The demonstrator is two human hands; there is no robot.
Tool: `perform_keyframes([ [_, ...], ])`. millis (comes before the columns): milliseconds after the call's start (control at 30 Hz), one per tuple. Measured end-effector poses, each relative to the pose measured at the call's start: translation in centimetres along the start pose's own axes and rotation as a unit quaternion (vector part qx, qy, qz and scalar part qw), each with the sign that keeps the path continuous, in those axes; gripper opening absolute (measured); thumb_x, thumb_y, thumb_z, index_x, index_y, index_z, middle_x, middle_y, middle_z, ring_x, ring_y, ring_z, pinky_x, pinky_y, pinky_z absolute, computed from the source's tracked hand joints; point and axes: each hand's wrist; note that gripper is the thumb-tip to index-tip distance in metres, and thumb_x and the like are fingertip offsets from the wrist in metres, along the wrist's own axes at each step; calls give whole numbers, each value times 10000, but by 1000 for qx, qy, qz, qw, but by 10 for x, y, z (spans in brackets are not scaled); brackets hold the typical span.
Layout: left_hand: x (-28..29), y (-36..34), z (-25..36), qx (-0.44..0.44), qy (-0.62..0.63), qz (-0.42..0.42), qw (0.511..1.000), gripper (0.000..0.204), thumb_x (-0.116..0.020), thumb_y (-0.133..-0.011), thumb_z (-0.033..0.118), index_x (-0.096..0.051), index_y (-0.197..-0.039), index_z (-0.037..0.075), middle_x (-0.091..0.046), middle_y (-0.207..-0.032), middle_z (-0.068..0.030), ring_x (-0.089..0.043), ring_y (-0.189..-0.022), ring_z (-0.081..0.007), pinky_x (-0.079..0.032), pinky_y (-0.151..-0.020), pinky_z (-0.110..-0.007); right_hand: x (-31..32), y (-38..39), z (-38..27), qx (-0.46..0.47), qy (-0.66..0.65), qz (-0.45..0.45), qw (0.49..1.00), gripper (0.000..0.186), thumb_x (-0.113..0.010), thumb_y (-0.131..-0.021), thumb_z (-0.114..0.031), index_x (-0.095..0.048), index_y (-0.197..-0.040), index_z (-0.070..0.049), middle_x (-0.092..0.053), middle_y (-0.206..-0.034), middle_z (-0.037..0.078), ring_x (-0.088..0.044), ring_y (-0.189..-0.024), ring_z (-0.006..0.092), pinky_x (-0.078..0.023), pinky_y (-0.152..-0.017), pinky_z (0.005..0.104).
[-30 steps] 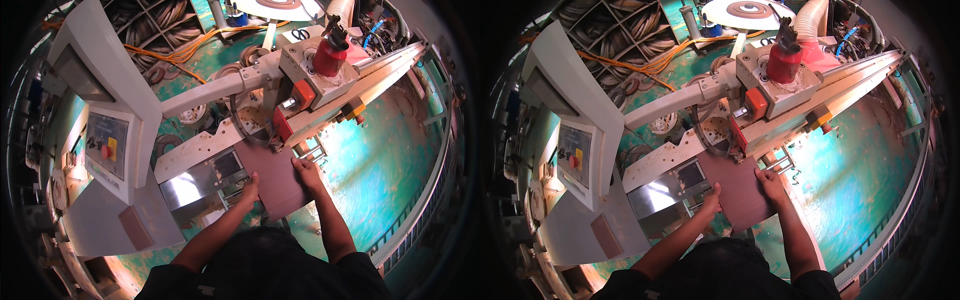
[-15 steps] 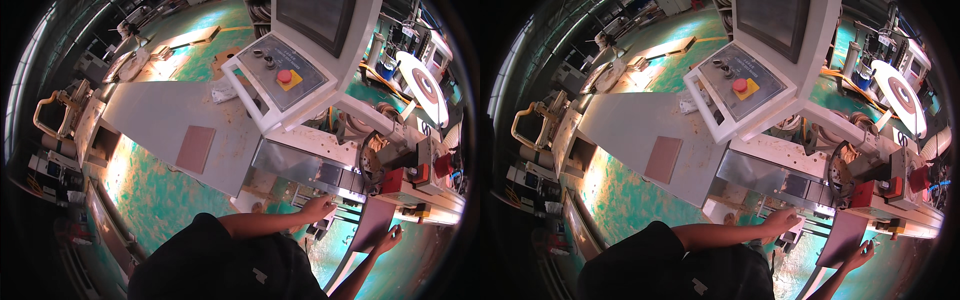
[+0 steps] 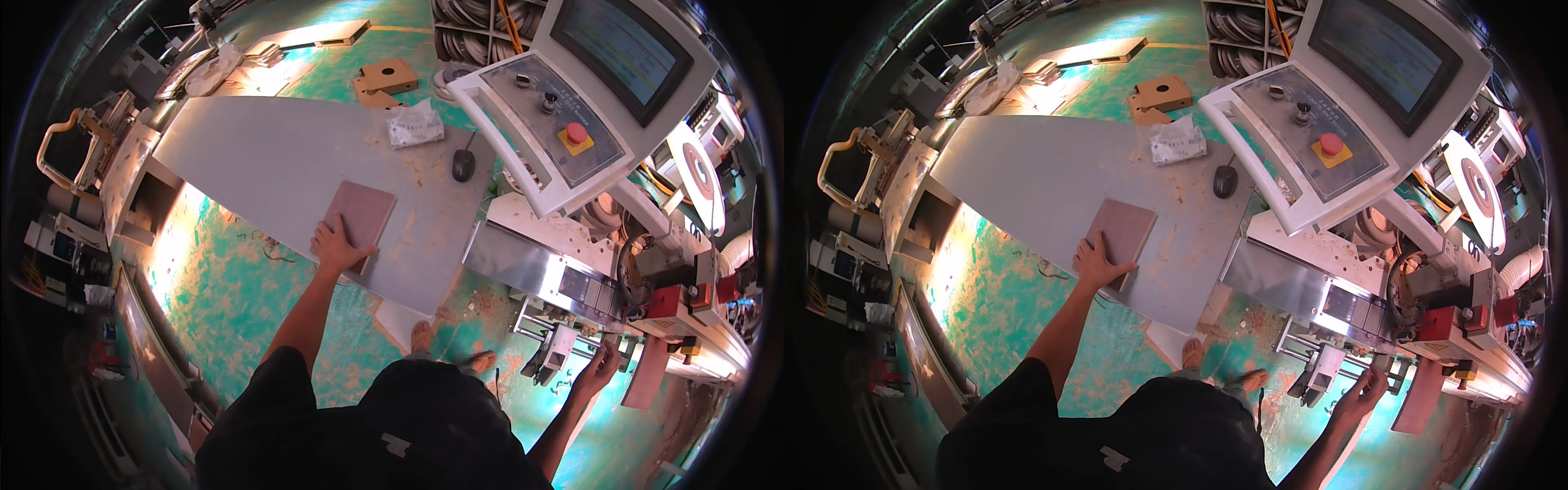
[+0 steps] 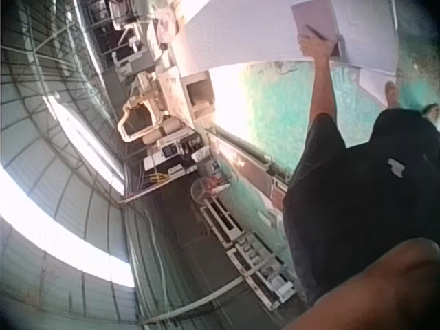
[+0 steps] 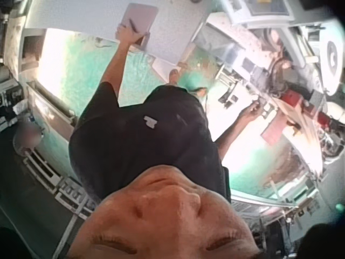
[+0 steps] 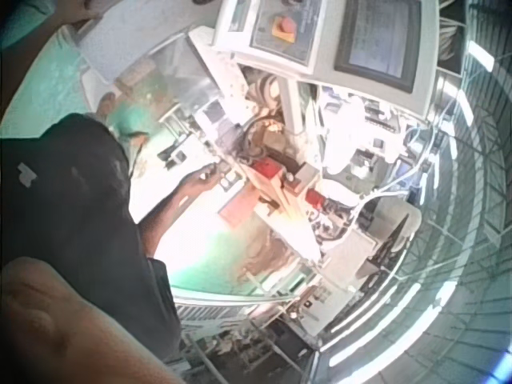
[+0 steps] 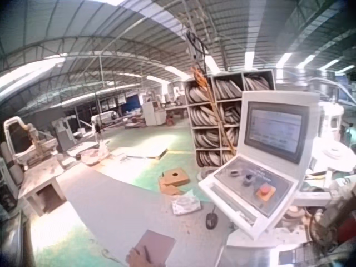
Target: The person feeds wood panels and strips into an edge-banding machine, aligning the edges with the feed mechanism and placing the processed pieces onto a staging area.
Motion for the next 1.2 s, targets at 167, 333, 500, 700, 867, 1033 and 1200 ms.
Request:
perform_keyframes([
  [167, 21, -15, -27, -33, 140, -71, 987, 1339, -834, -612, 811, -333, -1603, 64, -457, -1436, -328, -499, -1273, -456, -399, -1087, -579, -36, 27, -85, 79, -6, -40, 996, 181, -585, -1040, -101, -680, -1178, -32, -628, -1208, 111, -633, -975, 209, -510, -746, 314],
  [333, 71, 5, -25, 81, 641, -372, 666, 945, -689, -888, 724, -467, -1559, 97, -622, -1382, -162, -613, -1283, -285, -523, -1037, -457, -59, 60, -158, 63, -55, -97, 992, 177, -607, -1024, -77, -674, -1181, -31, -627, -1222, 111, -630, -997, 209, -521, -790, 319],
  [500, 54, 37, -31, 105, 731, -495, 458, 920, -614, -936, 737, -449, -1576, 96, -586, -1484, -131, -616, -1304, -281, -542, -1064, -467, -84, 71, -223, 116, -115, -195, 967, 251, -674, -956, -27, -681, -1207, -32, -635, -1210, 145, -665, -1030, 275, -549, -870, 377],
  [700, 44, 68, 38, 98, 598, -661, 443, 934, -669, -938, 682, -442, -1563, 26, -606, -1441, -192, -637, -1276, -287, -547, -1072, -444, -80, 47, -309, 401, 13, -231, 886, 491, -818, -838, -191, -672, -1295, -86, -632, -1292, 113, -593, -1231, 320, -513, -978, 430],
  [867, 63, 83, 118, -30, 337, -803, 490, 953, -723, -896, 685, -481, -1537, 24, -564, -1460, -161, -580, -1296, -259, -498, -1087, -403, -64, 13, -272, 344, 87, -456, 816, 452, -872, -765, -288, -718, -1148, -105, -711, -1062, 94, -656, -1004, 333, -521, -879, 465],
  [1033, 54, 80, 170, -141, 405, -723, 541, 825, -455, -1046, 687, -483, -1542, 30, -591, -1444, -137, -498, -1401, -260, -370, -1198, -452, -10, 6, -227, 237, 75, -485, 839, 346, -859, -818, -344, -727, -936, -47, -704, -876, 141, -672, -851, 388, -534, -757, 462],
  [1200, 49, 90, 177, 55, 532, -435, 724, 764, -395, -1088, 643, -484, -1487, -3, -606, -1400, -225, -590, -1302, -295, -505, -1075, -440, 46, 28, -167, 74, -29, -317, 945, 244, -855, -847, -96, -767, -1054, -2, -754, -959, 138, -729, -871, 305, -569, -803, 368],
])
Point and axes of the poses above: each hand's wrist, its own y-axis away from the middle knuckle, its own x-axis out of the back of the hand, z = x × y
